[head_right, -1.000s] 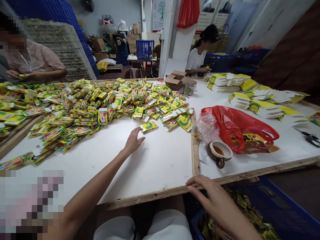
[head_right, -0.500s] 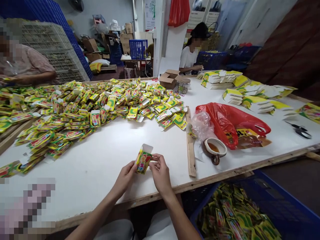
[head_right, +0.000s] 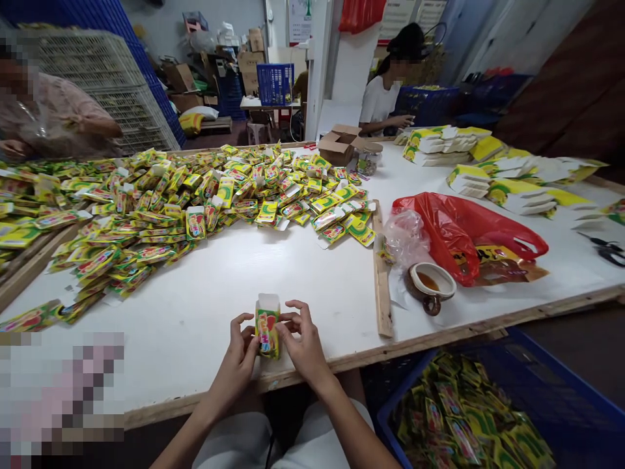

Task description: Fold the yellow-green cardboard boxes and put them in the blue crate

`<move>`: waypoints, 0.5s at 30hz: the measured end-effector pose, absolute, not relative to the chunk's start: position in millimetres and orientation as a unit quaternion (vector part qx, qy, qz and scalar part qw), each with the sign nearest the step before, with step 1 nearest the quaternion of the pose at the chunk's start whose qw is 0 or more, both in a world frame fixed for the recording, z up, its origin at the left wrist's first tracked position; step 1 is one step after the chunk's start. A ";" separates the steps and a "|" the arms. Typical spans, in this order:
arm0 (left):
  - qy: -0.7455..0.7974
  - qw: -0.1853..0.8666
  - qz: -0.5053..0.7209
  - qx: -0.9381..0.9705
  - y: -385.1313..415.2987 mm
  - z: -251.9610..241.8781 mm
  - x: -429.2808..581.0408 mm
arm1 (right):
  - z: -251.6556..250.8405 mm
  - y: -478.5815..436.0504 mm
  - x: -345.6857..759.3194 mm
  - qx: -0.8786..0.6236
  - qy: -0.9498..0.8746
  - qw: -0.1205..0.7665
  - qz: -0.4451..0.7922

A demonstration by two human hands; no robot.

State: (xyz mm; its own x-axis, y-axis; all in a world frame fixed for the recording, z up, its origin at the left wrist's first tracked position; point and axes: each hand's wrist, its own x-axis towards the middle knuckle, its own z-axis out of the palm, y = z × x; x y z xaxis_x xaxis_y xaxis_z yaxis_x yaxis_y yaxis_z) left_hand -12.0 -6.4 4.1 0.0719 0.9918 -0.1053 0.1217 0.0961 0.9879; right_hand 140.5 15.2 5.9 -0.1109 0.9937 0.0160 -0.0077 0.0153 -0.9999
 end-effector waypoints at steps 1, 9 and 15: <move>0.537 0.511 0.423 0.521 -7.2 4.5 -11.3 | 6.9 14.5 140.9 -0.465 -0.536 0.473 0.523; 0.497 0.560 0.427 0.508 -10.4 13.2 -17.0 | 2.2 14.3 147.1 -0.442 -0.578 0.425 0.539; 0.480 0.582 0.396 0.524 -0.7 13.1 -29.4 | 5.0 30.7 148.8 -0.429 -0.625 0.369 0.537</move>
